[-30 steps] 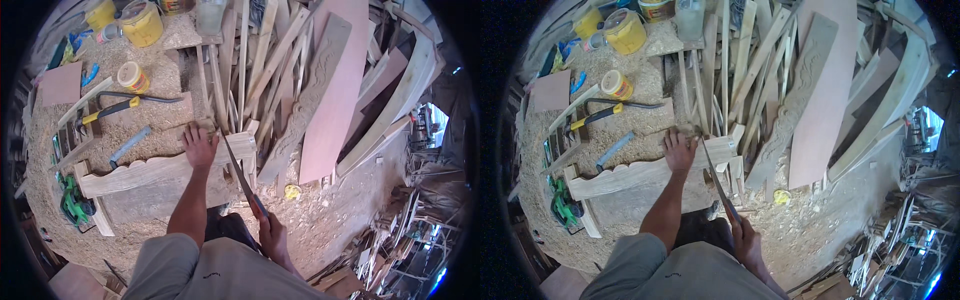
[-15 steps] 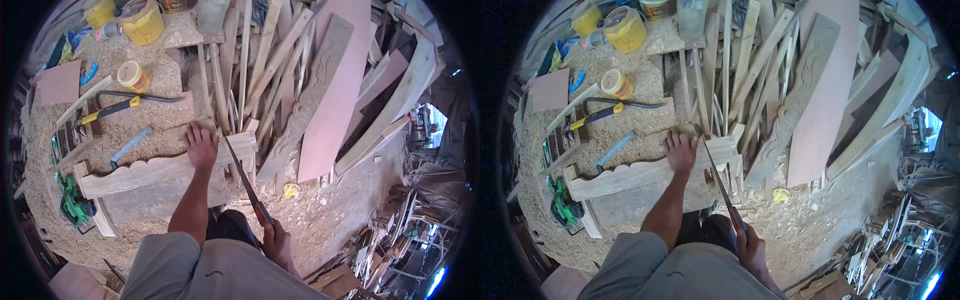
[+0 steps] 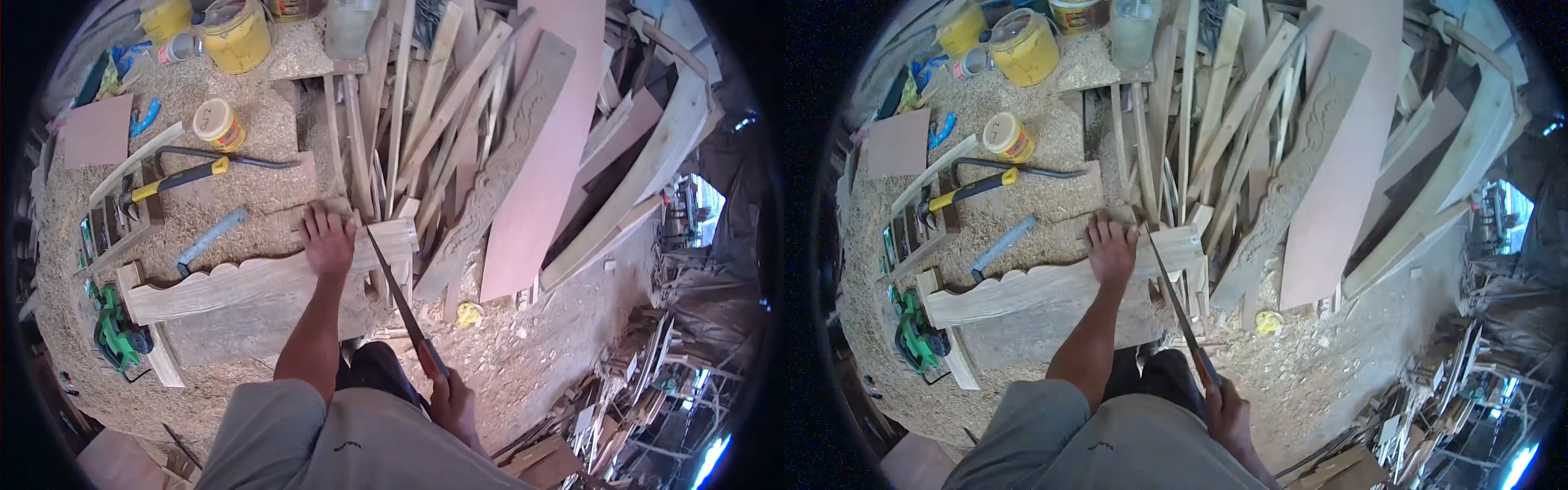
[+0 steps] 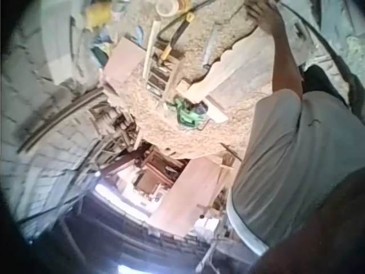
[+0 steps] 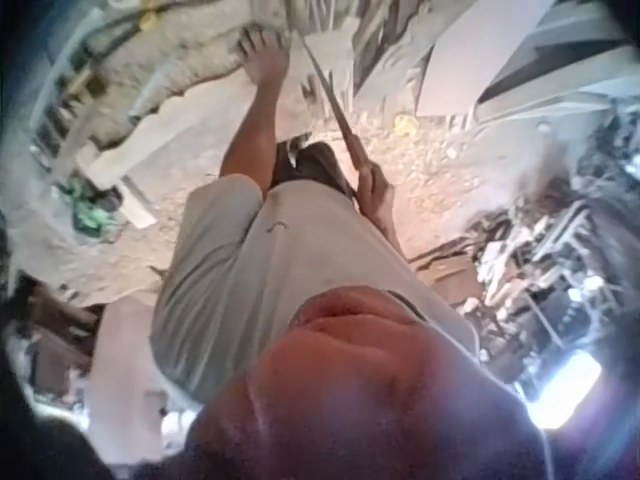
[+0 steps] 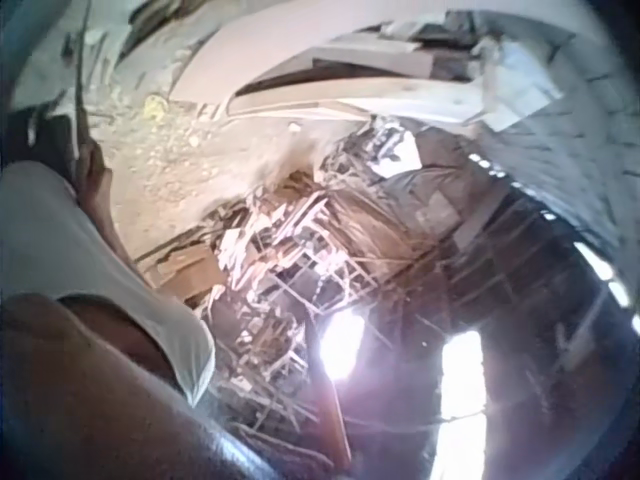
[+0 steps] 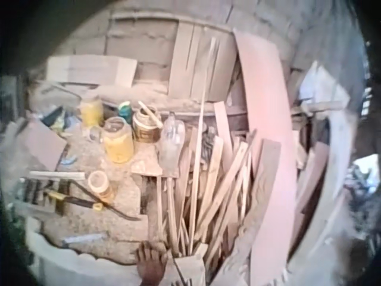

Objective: Measuring and cutting wood using a hand saw in a workshop environment.

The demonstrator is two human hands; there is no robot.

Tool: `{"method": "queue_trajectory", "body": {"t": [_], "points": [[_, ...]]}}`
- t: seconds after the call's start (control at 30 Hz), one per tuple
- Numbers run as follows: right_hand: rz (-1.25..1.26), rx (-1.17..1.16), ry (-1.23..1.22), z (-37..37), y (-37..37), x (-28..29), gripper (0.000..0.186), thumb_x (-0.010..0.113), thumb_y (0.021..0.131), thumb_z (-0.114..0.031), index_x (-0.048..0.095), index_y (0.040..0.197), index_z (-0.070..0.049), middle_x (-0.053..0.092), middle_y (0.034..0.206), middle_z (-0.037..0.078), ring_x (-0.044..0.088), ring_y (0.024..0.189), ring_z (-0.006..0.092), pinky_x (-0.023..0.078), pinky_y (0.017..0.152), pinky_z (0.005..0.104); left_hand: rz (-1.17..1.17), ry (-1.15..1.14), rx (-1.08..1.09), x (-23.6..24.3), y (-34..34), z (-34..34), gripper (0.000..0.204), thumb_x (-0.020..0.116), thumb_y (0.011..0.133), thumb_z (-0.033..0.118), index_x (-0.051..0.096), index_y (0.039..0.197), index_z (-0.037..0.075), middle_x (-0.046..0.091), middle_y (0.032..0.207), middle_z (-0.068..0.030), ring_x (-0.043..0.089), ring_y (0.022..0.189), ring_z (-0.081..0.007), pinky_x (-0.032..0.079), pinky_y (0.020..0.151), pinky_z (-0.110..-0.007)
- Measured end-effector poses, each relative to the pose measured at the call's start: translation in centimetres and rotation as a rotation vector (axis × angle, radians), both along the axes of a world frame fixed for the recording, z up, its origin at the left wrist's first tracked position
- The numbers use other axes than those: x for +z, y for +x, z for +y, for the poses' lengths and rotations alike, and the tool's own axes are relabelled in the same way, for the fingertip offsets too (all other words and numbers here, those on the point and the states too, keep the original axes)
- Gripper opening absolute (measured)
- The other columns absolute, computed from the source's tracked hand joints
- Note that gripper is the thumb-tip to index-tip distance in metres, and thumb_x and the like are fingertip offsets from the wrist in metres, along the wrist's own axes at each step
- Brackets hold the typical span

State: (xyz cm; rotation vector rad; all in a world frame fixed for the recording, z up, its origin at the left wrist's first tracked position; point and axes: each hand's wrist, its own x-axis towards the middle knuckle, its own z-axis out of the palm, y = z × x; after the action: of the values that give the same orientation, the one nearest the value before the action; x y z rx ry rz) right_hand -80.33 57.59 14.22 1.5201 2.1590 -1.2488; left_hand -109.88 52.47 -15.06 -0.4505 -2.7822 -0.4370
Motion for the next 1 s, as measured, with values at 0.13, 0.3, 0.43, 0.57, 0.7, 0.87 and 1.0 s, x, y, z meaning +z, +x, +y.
{"method": "queue_trajectory", "body": {"t": [0.13,0.3,0.43,0.57,0.7,0.87,1.0], "points": [[0.068,0.112,0.005,2.7,-10.8,-10.0,0.048,0.053,0.111,-0.039,0.07,0.109,0.005,0.068,0.078,0.02,0.064,0.067,0.0357,0.05,0.063,0.0466,-0.014,-0.015,-0.018,0.3,0.3,-0.3,0.04,0.064,0.1,0.042,0.063,0.111,0.003,0.057,0.15,-0.0236,0.053,0.137,-0.0451,0.042,0.113,-0.057],[0.498,0.296,0.253,4.7,-17.0,-17.8,0.037,0.057,0.107,-0.031,0.068,0.098,0.003,0.071,0.082,0.029,0.063,0.071,0.054,0.047,0.063,0.0576,0.016,-0.009,-0.076,1.1,1.2,-0.9,0.038,0.064,0.1,0.04,0.062,0.109,0.004,0.057,0.149,-0.0235,0.053,0.137,-0.0446,0.042,0.113,-0.058],[0.16,0.162,0.008,1.8,-3.2,-4.4,0.034,0.058,0.11,-0.027,0.071,0.119,0.003,0.072,0.083,0.022,0.067,0.069,0.0327,0.051,0.062,0.0449,0.077,0.028,-0.032,1.2,0.6,-0.4,0.036,0.061,0.103,0.039,0.061,0.109,0.004,0.062,0.138,-0.0223,0.057,0.124,-0.0429,0.044,0.109,-0.054],[0.126,0.033,0.026,0.2,-0.2,-2.2,0.043,0.059,0.108,-0.037,0.074,0.108,0.003,0.065,0.069,0.013,0.062,0.062,0.0243,0.05,0.059,0.0365,0.013,-0.002,-0.003,0.9,-0.1,-0.2,0.035,0.061,0.102,0.039,0.061,0.107,0.005,0.063,0.124,-0.0199,0.058,0.112,-0.0403,0.046,0.104,-0.052],[0.41,0.265,0.189,4.1,-15.1,-16.5,0.048,0.054,0.11,-0.04,0.069,0.104,0.005,0.071,0.08,0.027,0.066,0.073,0.0494,0.048,0.066,0.0543,-0.044,-0.024,-0.004,0.6,0.8,-0.9,0.033,0.062,0.102,0.039,0.061,0.104,0.006,0.061,0.112,-0.0174,0.057,0.102,-0.0381,0.047,0.098,-0.051],[0.347,0.249,0.187,4.5,-14.7,-14.0,0.055,0.056,0.109,-0.046,0.068,0.097,0.007,0.069,0.077,0.025,0.064,0.067,0.0424,0.05,0.065,0.0501,-0.045,-0.02,-0.054,0.5,1.6,-0.9,0.032,0.062,0.101,0.04,0.059,0.101,0.008,0.058,0.104,-0.015,0.056,0.096,-0.0359,0.048,0.095,-0.05],[-0.049,0.04,0.011,0.5,-0.2,-1.9,0.043,0.058,0.109,-0.038,0.073,0.107,0.002,0.064,0.067,0.013,0.062,0.061,0.0262,0.049,0.059,0.0412,-0.016,-0.019,-0.013,0.4,0.5,-0.2,0.031,0.062,0.101,0.04,0.059,0.1,0.009,0.058,0.104,-0.0147,0.056,0.096,-0.0354,0.048,0.094,-0.05]]}}
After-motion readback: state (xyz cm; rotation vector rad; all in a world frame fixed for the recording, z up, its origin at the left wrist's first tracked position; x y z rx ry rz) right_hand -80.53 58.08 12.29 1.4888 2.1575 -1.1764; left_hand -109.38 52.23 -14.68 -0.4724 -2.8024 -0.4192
